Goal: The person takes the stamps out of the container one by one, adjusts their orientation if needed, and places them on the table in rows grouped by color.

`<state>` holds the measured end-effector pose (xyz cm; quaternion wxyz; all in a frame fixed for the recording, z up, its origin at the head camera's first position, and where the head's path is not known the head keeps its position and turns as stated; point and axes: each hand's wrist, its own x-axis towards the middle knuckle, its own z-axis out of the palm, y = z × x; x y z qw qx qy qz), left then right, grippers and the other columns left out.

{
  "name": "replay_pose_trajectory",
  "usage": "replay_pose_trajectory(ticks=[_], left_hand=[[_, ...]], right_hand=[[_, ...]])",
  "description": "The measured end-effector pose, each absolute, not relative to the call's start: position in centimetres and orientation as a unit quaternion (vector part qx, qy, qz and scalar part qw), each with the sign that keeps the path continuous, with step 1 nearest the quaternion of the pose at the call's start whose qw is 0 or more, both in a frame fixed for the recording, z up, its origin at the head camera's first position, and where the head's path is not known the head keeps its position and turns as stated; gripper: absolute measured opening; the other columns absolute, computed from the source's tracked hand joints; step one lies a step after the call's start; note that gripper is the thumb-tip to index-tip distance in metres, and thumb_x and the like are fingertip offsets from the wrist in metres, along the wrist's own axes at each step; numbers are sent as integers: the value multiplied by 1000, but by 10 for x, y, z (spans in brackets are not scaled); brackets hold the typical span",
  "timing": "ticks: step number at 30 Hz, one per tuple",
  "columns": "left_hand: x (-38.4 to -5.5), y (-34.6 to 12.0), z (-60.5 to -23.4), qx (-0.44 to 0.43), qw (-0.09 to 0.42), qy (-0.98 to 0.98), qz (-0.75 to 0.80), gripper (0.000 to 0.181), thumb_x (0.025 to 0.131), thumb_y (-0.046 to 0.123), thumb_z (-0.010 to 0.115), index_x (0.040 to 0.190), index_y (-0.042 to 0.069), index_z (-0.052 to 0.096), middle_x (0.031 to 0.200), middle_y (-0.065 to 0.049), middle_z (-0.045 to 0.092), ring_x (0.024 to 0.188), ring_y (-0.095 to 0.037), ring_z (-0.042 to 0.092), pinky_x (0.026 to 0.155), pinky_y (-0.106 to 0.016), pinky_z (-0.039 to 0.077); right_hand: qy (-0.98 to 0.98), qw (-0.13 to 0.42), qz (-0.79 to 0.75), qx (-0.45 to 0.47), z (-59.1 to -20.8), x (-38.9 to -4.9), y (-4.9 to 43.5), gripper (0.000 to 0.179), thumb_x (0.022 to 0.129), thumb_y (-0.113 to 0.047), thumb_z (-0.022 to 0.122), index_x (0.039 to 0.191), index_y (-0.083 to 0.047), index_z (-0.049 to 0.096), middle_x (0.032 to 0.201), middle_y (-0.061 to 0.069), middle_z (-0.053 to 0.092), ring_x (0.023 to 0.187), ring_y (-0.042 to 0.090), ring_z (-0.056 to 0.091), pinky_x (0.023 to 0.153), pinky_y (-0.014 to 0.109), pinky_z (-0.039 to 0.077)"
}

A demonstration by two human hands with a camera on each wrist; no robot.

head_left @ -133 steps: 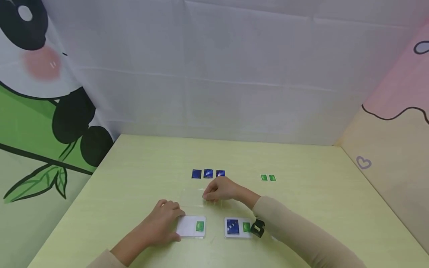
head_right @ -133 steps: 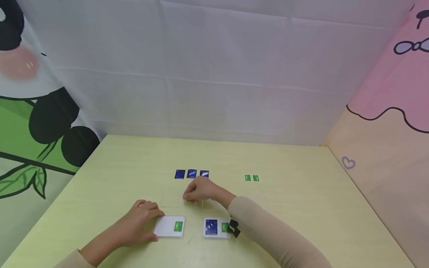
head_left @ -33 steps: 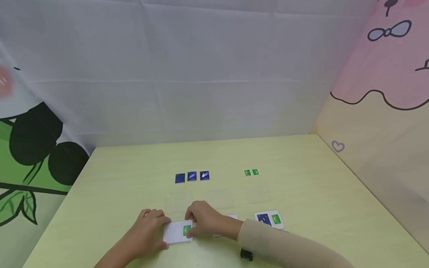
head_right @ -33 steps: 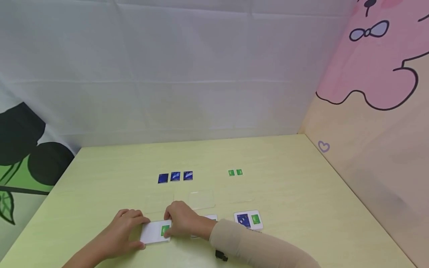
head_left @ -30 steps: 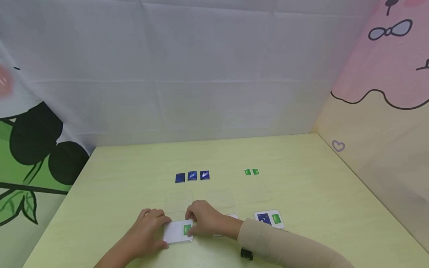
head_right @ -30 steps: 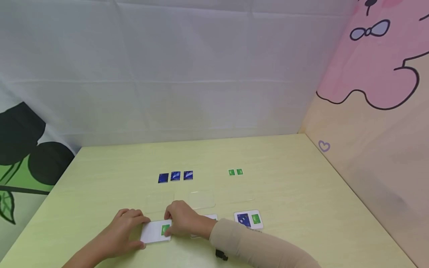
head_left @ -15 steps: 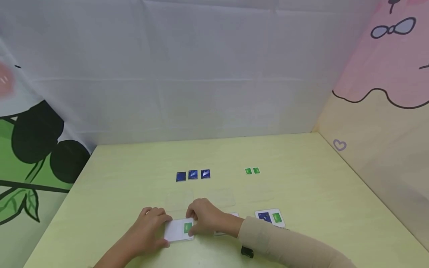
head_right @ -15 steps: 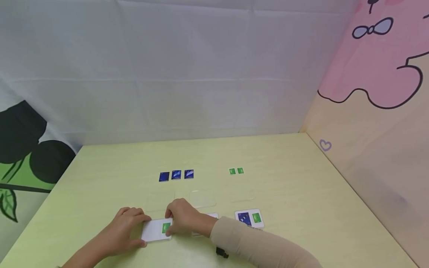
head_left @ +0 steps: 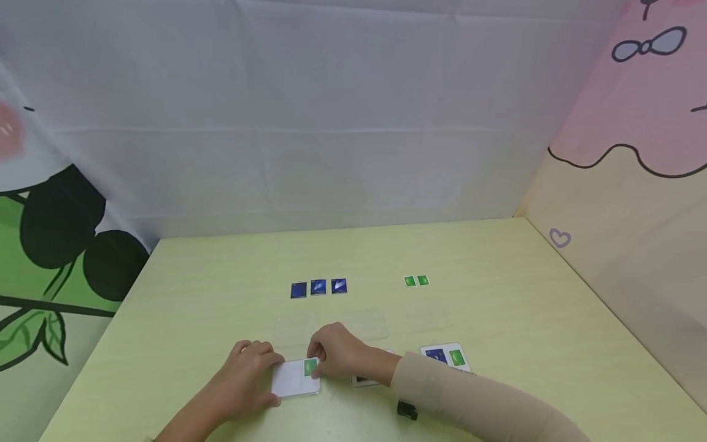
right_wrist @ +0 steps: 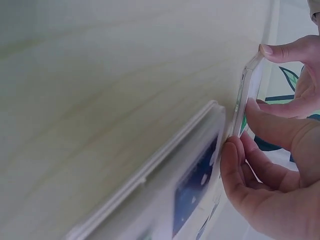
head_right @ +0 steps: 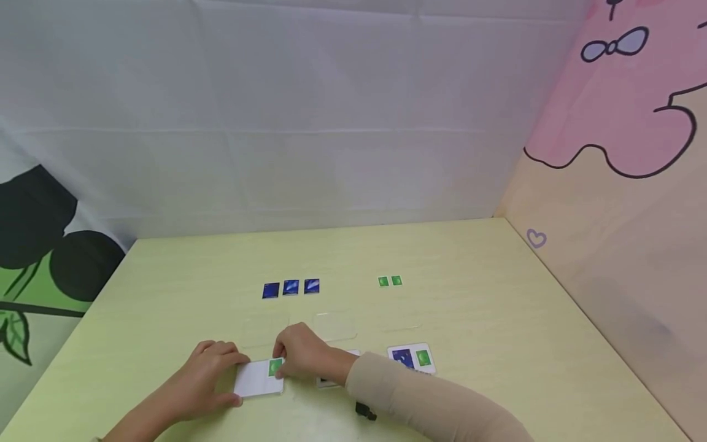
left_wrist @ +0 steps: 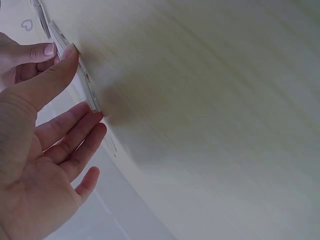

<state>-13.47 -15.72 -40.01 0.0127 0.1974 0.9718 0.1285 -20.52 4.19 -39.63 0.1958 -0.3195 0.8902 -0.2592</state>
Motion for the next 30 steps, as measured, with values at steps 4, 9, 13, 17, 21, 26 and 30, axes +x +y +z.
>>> replay_pose_trajectory(ticks=[4, 9, 13, 17, 21, 26, 30], left_hand=[[-134, -157, -399, 194, 15, 973, 126, 52, 57, 33, 90, 99, 9, 70, 92, 3, 62, 90, -16, 56, 92, -50, 41], [-134, -157, -399, 193, 16, 973, 128, 52, 57, 32, 90, 99, 8, 70, 91, 3, 62, 90, -17, 56, 92, -49, 41], [-134, -156, -398, 193, 20, 973, 128, 53, 57, 32, 90, 99, 8, 70, 91, 3, 62, 90, -17, 57, 91, -49, 40], [-134, -156, -397, 192, 26, 973, 128, 54, 57, 33, 90, 100, 8, 70, 92, 2, 63, 91, -17, 57, 92, -50, 41], [-134, -156, -396, 193, 28, 973, 127, 54, 57, 34, 90, 100, 8, 70, 92, 2, 64, 91, -17, 57, 91, -49, 41], [-134, -155, -395, 194, 26, 973, 125, 54, 58, 34, 90, 100, 7, 70, 92, 2, 63, 90, -17, 57, 91, -49, 41], [-134, -155, -394, 191, 27, 973, 126, 54, 58, 34, 90, 100, 6, 70, 92, 2, 63, 91, -17, 57, 91, -50, 41]], right_hand=[[889, 196, -264, -319, -396, -206, 41, 17, 71, -11, 84, 84, -9, 73, 70, -6, 61, 61, -3, 46, 59, 10, 43], [891, 195, -255, -322, -396, -208, 40, 17, 71, -11, 84, 83, -11, 72, 70, -7, 61, 62, -3, 47, 59, 10, 43], [890, 195, -249, -328, -395, -208, 40, 18, 71, -11, 85, 83, -11, 71, 71, -6, 62, 62, -2, 47, 59, 10, 43], [889, 193, -249, -332, -392, -208, 40, 17, 72, -10, 84, 82, -11, 70, 70, -6, 61, 62, -2, 46, 59, 11, 42], [887, 194, -253, -333, -389, -208, 41, 15, 74, -8, 82, 81, -12, 70, 69, -8, 58, 62, -1, 47, 59, 11, 42], [879, 206, -269, -335, -388, -212, 43, 11, 76, -6, 79, 80, -12, 71, 68, -8, 59, 62, -2, 48, 59, 11, 43], [869, 239, -297, -317, -389, -217, 45, 8, 78, -7, 77, 79, -12, 72, 68, -7, 62, 61, -1, 50, 59, 12, 45]])
